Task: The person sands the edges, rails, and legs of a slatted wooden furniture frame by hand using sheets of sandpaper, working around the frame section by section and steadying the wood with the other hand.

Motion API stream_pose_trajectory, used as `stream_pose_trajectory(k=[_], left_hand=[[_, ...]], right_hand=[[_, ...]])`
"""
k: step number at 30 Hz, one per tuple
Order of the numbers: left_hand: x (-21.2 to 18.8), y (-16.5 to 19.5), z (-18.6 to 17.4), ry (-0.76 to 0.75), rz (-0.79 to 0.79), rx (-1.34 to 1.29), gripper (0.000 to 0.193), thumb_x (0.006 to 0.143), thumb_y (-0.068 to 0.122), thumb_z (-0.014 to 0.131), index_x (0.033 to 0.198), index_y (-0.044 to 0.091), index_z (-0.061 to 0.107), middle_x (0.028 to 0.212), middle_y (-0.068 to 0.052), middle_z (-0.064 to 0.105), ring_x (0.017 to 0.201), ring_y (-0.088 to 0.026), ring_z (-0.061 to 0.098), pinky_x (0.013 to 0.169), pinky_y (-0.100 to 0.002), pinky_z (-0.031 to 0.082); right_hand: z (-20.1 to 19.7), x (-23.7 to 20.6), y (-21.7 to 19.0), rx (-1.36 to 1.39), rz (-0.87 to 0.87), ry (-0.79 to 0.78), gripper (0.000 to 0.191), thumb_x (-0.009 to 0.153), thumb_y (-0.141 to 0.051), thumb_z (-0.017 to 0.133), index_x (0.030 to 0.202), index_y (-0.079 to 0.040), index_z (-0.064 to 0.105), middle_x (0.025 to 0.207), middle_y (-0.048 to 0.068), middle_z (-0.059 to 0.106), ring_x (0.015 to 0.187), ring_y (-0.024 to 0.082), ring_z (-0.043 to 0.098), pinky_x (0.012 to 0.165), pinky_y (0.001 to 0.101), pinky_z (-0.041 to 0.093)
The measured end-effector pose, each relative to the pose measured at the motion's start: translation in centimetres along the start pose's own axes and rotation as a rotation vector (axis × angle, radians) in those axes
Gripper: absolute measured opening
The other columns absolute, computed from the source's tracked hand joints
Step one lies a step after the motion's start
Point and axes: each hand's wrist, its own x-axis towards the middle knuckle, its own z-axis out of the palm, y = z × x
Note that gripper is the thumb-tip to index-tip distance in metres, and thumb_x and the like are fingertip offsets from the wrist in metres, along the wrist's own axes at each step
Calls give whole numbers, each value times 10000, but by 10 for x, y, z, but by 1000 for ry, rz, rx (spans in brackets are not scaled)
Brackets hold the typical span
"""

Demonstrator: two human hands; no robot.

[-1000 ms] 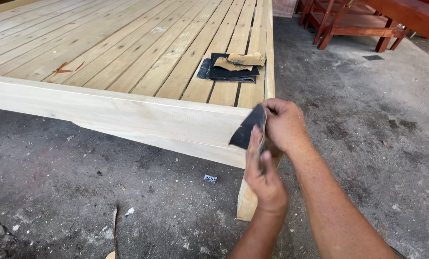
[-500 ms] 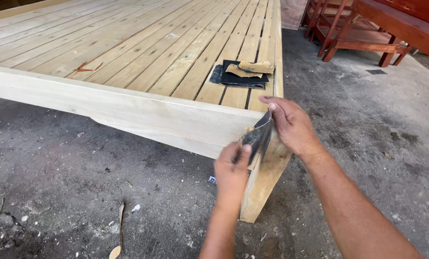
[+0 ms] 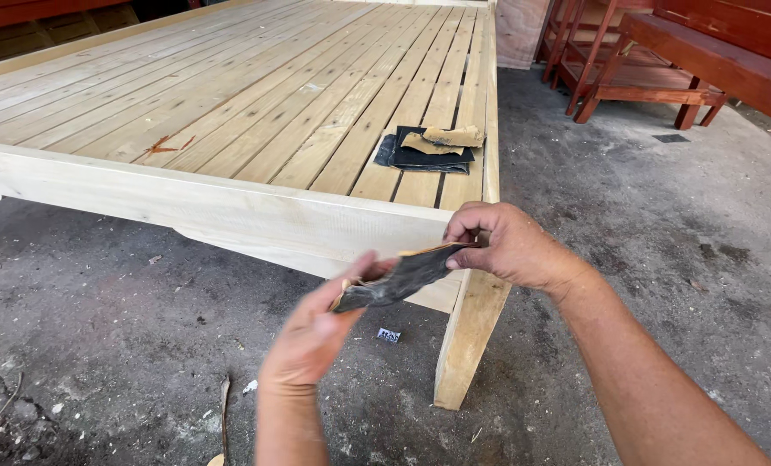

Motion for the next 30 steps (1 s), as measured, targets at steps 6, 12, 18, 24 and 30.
stream_pose_trajectory(k=[6,12,18,24,30], left_hand=[[28,66,39,234,-189,927,897,776,495,822,1438,-36,531,1499,-203,587,1397,-308,522,1172,-419,375],[60,18,86,159,-720,1462,411,950,336,677,1320,160,715,1164,-225,763,1078,-358,721,968,-441,544],[35,-62,92,342,-394,960,530,992,143,580,1498,299,573,1434,-143,638,1060,-420,693,896,-426,573],[45,-207,116,724,184,788,623,887,28,687,1479,-21,500,1456,-241,573,1341,-351,553,1082,-373,432],[-19,-253,79,896,-212,190,406,1003,153,618,1373,-10,664,1267,-180,734,1125,-269,670,1012,-380,507]], right_hand=[[17,-9,-37,-765,-328,-7,124,740,-59,788,837,-114,733,879,23,689,970,244,654,882,387,514],[22,-11,-51,-902,-253,-66,56,798,-76,759,819,-127,751,848,14,718,984,203,671,1036,399,458],[-7,-9,-5,-245,138,451,240,949,-312,685,1166,-212,702,1149,-4,714,1085,147,670,936,352,539],[11,0,68,-56,32,605,199,1008,-230,663,1082,-97,792,1037,47,810,924,109,713,841,274,569],[11,1,78,-132,-93,644,164,993,-162,679,1043,-46,784,1067,31,802,942,79,711,869,252,552]])
